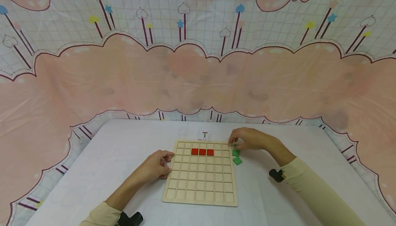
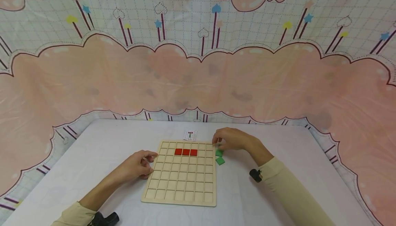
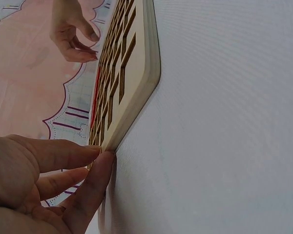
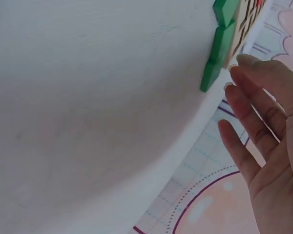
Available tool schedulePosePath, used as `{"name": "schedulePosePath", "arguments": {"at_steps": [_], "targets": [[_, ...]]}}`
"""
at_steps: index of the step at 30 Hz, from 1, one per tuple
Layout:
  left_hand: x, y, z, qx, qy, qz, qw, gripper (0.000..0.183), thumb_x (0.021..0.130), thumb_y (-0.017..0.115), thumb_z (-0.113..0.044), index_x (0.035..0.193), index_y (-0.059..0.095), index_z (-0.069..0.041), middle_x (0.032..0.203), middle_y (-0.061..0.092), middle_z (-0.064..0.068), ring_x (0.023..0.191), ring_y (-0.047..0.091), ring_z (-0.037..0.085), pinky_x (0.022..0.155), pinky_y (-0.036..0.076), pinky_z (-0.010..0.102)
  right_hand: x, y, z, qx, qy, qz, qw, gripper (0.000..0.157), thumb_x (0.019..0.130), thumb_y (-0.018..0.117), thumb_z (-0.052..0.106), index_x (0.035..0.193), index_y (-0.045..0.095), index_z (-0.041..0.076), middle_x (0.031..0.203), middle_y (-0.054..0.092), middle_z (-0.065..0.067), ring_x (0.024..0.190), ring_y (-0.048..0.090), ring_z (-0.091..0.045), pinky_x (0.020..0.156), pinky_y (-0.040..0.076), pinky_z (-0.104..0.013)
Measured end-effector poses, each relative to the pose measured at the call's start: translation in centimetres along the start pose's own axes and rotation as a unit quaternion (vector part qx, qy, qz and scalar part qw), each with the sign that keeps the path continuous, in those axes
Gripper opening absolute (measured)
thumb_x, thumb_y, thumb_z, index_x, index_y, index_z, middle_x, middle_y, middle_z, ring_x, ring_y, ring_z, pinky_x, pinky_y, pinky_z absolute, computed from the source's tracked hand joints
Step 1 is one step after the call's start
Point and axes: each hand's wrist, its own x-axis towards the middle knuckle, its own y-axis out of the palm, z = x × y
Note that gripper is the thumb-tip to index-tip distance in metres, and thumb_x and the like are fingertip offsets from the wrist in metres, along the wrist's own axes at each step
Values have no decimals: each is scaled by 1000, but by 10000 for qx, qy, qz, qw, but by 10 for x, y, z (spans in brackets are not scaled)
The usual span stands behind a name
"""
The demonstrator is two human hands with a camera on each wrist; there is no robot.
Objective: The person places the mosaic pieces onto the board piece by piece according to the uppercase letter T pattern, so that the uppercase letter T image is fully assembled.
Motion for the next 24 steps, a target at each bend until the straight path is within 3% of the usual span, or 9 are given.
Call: {"name": "schedulePosePath", "arguments": {"at_steps": [8, 24], "targets": [[1, 0, 1, -56, 11, 22, 10000, 55, 81, 70, 15, 134, 58, 5, 108, 54, 13, 72, 55, 18, 55, 54, 26, -3, 5, -6, 15, 331, 90, 9994, 22, 90, 76, 10, 109, 75, 20, 107, 68, 9, 104, 61, -13, 95, 54, -36], [-2, -1, -2, 48, 30, 13, 10000, 54, 82, 71, 14, 134, 58, 6, 106, 54, 13, 70, 54, 18, 54, 52, 25, -5, 10, -12, -1, 331, 54, 9994, 26, 88, 76, 5, 109, 75, 21, 109, 66, 10, 106, 62, -12, 96, 54, -38]]}}
